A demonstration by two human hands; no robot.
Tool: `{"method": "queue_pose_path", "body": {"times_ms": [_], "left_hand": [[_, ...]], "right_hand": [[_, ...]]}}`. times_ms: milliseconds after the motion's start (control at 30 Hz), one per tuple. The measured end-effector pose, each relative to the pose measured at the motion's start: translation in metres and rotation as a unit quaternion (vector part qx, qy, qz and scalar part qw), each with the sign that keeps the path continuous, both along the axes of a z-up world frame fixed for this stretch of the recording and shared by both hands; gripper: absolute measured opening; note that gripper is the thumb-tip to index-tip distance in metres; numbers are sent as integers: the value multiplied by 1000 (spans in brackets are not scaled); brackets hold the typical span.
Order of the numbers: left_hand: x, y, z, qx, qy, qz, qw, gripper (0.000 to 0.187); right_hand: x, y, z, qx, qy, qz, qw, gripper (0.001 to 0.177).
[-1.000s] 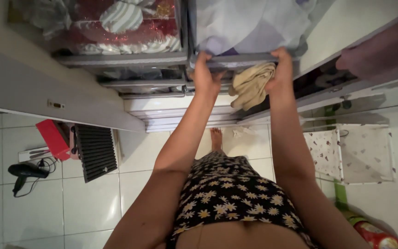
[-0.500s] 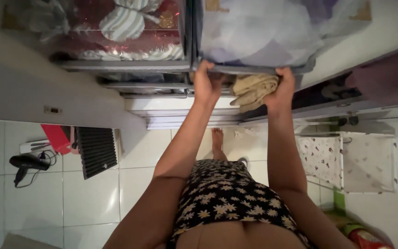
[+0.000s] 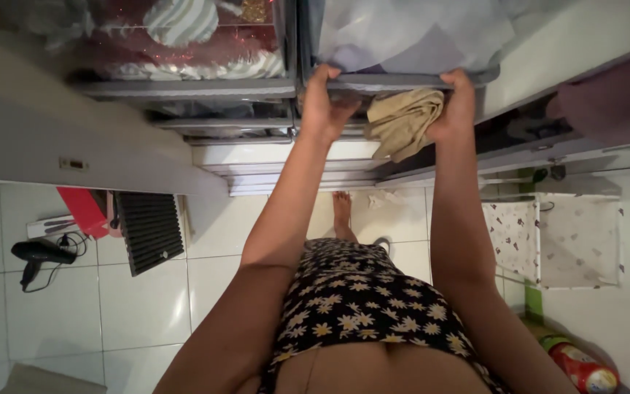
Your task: Cleaning transparent storage boxes and shoes with a cloth and organizing them in a closet.
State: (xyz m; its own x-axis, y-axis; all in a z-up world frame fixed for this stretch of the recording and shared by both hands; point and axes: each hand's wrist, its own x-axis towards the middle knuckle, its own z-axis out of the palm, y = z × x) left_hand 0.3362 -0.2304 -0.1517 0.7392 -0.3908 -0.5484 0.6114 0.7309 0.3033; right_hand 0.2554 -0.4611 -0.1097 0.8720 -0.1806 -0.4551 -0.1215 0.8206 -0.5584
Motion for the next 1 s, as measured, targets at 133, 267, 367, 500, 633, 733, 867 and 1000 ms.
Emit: {"method": "queue_pose_path", "body": {"times_ms": [133,267,367,500,633,733,867,1000], "left_hand": [[-2,20,18,80,8,-127,989,32],[-5,12,-21,-4,26,-113,993,33],[-12,4,-33,22,-16,-53,998,28],[-11,-5,-47,-3,-48,4,999,23],[-18,0,-28,-19,-43,37,998,21],[-19,0,-30,-8,-34,42,998,22],[-19,-2,-31,-17,-56,47,997,23],[-17,-2,-35,-30,-56,50,997,21]], "right_hand": [[-1,-5,-4,-26,55,49,997,54],[-6,-8,-19,-55,48,49,996,52],[-10,-10,-27,1,29,66,997,54],[-11,-10,-21,-20,49,61,997,55],[-19,-3,-13,-81,86,13,993,55],[-41,-13,-54,-218,94,137,962,60],[-50,-21,-157,-365,103,306,873,59],[-44,28,-195,-209,170,277,922,45]]}}
